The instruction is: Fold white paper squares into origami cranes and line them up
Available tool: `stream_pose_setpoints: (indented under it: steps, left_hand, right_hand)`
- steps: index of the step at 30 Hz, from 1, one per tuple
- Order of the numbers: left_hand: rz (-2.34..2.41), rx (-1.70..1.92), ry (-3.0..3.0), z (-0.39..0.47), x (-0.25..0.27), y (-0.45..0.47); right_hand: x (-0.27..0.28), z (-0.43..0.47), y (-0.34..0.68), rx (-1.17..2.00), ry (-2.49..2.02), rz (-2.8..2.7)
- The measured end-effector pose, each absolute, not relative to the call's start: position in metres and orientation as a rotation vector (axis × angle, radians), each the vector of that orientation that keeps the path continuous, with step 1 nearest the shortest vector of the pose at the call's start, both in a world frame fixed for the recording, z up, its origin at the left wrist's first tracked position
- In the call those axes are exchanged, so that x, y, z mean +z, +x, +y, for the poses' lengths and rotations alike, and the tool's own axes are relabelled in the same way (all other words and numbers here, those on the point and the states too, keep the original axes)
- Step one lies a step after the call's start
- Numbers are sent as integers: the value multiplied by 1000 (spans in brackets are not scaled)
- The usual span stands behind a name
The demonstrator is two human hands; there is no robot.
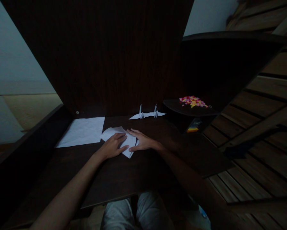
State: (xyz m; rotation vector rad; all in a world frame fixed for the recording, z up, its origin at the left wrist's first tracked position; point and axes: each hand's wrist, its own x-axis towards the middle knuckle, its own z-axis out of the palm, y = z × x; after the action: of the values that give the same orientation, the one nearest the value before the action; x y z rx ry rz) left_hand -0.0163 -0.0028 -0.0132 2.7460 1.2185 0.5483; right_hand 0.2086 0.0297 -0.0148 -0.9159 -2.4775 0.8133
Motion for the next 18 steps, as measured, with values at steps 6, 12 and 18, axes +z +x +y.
stream_pose_setpoints:
  steps: [6,12,18]
  left_hand:
    - [1272,533,2770,-3,-13,-15]
    - [1239,442,2732,-6,-10,-13]
    - [1085,507,2718,-7,-9,-11]
  right_hand:
    - [-18,38,210,605,-850,-2364]
    - [-22,40,210,497,-954,-2435]
    - [-26,37,205,479,-1026,-2455]
